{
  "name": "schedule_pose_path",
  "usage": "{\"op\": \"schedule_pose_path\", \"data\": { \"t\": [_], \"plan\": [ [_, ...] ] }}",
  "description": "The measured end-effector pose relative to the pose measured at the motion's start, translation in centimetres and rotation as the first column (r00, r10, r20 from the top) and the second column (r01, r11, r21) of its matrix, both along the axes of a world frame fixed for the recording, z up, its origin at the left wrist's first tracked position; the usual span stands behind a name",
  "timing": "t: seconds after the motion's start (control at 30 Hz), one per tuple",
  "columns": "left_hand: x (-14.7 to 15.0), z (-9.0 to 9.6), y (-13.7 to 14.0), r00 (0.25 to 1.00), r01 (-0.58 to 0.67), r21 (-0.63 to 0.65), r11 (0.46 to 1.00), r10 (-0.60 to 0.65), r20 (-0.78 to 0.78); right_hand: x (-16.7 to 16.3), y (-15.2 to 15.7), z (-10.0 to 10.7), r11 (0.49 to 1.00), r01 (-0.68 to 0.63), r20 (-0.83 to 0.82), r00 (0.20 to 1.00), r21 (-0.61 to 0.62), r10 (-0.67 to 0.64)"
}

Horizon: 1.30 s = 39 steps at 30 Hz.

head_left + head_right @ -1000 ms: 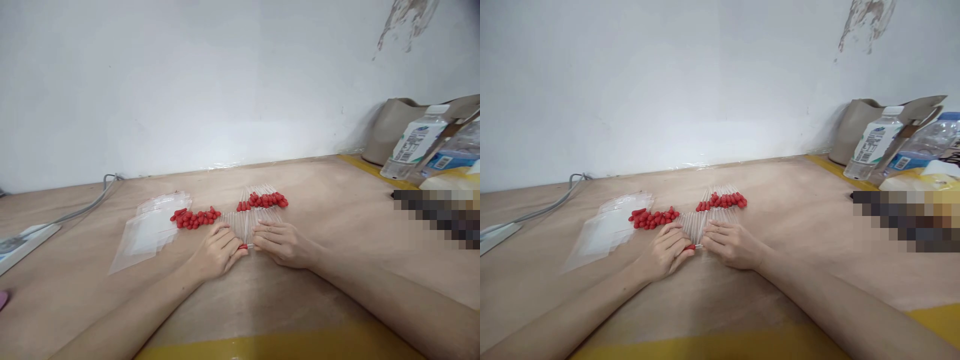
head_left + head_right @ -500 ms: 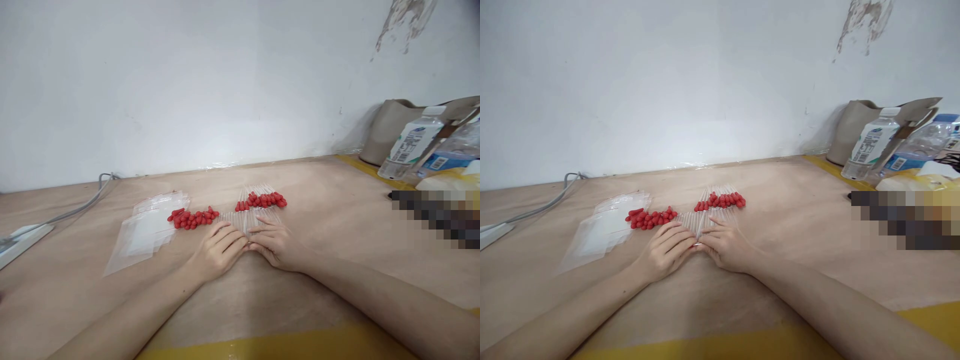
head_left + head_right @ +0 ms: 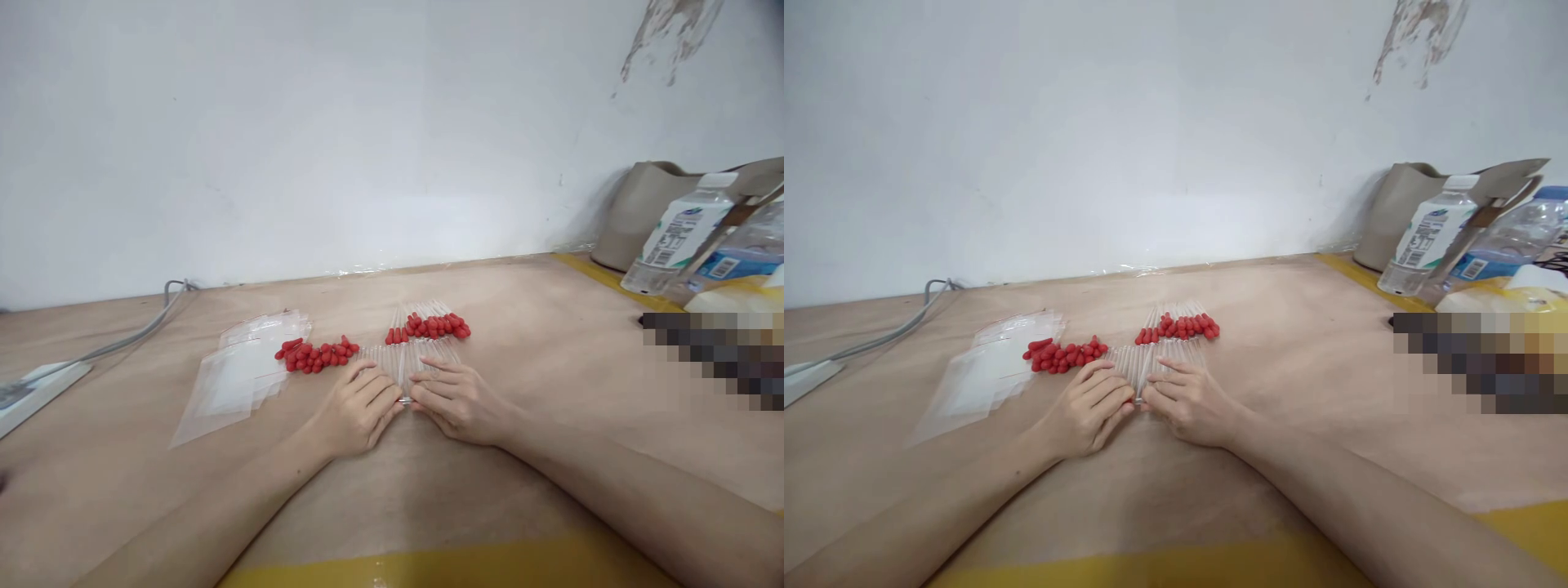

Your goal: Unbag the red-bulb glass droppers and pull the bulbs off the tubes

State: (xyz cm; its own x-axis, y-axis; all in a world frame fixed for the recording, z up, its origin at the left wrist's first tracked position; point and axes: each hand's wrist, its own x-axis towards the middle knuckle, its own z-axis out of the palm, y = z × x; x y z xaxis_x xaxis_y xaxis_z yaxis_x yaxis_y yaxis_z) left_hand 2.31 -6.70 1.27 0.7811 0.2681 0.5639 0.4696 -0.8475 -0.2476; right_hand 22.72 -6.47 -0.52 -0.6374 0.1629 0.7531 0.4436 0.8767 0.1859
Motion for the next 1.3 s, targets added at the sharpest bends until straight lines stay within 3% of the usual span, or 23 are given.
{"op": "schedule_pose_path", "data": {
  "t": [0.43,0.6,0.77,0.93,1.3],
  "plan": [
    [-0.3,0.0,-0.3,0.999,0.04,-0.183,0.982,-0.04,0.006,0.5,-0.1,0.4,0.982,-0.035,0.103,0.995,0.185,0.016],
    [-0.2,0.0,0.0,0.998,-0.057,-0.108,0.993,0.053,-0.041,0.5,-0.2,0.5,0.999,0.01,0.017,1.0,-0.035,-0.009],
    [-0.1,-0.4,0.5,0.998,-0.063,-0.025,0.998,0.063,-0.016,0.3,-0.3,0.5,0.967,0.089,-0.015,0.995,-0.238,-0.095],
    [0.1,-0.4,0.4,0.994,-0.012,0.006,1.0,0.012,0.105,0.0,-0.1,0.1,0.958,0.112,0.003,0.993,-0.266,-0.115],
    [0.1,-0.4,0.2,0.999,0.007,0.096,0.995,-0.01,0.035,-0.3,-0.1,-0.5,0.97,-0.04,-0.094,0.995,-0.241,0.018]
  ]
}}
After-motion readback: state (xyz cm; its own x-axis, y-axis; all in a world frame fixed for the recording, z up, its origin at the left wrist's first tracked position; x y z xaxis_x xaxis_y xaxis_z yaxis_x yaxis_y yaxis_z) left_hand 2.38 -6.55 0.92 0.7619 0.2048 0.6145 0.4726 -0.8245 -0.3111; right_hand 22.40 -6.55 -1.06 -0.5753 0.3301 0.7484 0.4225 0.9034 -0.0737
